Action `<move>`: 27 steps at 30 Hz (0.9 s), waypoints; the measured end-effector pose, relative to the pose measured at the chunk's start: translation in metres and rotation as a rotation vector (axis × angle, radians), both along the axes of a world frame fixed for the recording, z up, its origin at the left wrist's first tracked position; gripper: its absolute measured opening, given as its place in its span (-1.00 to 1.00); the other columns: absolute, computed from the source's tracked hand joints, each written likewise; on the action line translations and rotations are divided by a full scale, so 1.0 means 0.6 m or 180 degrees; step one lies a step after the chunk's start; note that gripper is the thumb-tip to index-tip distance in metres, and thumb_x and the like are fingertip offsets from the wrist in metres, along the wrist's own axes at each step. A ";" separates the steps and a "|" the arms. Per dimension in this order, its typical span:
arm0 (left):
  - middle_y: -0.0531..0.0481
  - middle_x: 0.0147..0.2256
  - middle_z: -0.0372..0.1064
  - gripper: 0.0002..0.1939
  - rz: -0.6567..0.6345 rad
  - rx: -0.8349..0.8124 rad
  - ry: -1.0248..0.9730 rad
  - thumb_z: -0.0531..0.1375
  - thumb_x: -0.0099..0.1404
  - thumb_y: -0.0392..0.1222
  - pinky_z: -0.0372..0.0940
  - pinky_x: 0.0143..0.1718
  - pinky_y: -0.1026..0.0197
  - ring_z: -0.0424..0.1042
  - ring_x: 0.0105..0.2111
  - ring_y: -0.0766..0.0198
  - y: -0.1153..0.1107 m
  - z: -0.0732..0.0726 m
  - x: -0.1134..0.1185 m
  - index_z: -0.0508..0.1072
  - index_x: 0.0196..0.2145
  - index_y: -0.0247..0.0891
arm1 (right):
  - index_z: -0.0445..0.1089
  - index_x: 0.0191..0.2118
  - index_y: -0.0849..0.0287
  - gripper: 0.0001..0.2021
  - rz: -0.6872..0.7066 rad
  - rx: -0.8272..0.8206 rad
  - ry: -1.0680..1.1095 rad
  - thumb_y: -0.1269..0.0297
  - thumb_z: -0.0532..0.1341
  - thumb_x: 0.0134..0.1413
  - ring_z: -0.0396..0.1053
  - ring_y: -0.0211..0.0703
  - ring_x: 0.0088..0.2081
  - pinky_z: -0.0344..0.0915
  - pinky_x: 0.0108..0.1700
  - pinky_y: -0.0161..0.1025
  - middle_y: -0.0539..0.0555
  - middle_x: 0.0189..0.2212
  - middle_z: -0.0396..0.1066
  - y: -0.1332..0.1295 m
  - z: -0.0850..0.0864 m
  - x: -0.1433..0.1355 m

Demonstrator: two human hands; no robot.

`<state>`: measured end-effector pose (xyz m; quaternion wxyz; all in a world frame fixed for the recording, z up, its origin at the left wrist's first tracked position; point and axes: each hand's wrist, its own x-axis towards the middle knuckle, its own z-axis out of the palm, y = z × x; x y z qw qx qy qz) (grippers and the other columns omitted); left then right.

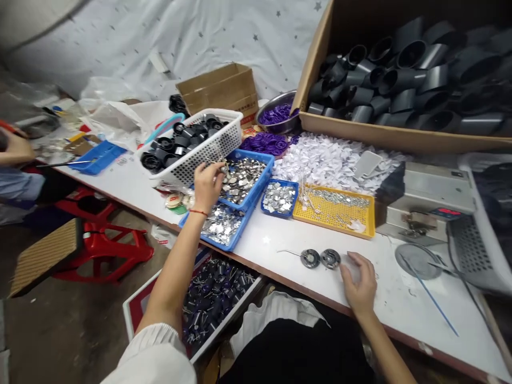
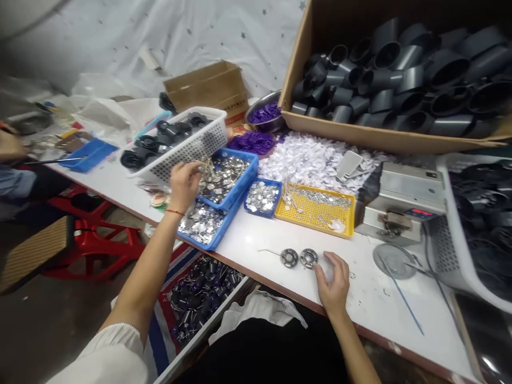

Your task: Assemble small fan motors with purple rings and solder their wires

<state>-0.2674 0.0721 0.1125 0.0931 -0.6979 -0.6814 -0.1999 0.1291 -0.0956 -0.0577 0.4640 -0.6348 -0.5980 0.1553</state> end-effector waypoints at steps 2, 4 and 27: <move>-0.12 -0.14 0.47 -0.70 -0.0543 0.0537 -0.0013 -0.03 0.42 -0.26 0.18 0.09 0.02 0.42 -0.12 0.17 -0.038 -0.009 0.053 0.38 0.02 -0.24 | 0.39 -0.24 0.13 -0.75 0.0010 0.0182 -0.0052 0.05 0.18 0.11 0.40 0.07 -0.23 0.31 -0.12 0.07 0.17 -0.33 0.44 -0.010 0.031 -0.008; -0.07 -0.24 0.47 -0.69 -0.1486 0.0468 -0.0002 -0.02 0.42 -0.30 0.30 -0.13 0.16 0.44 -0.24 0.22 -0.093 -0.027 0.127 0.36 0.05 -0.18 | 0.40 -0.21 0.10 -0.73 0.0382 0.0010 0.0210 0.03 0.22 0.08 0.37 -0.01 -0.35 0.32 -0.22 -0.01 0.09 -0.43 0.42 -0.020 0.069 -0.023; 0.10 -0.65 0.19 -0.54 -0.0804 -0.2707 -0.3754 0.32 0.04 0.20 0.08 -0.53 0.34 0.16 -0.57 0.40 -0.306 -0.131 0.362 0.64 -0.30 -0.26 | 0.50 -0.33 0.01 -0.73 0.0446 -0.1268 0.1153 -0.06 0.26 -0.03 0.52 0.07 -0.30 0.49 -0.34 -0.12 0.11 -0.35 0.56 -0.074 0.091 -0.004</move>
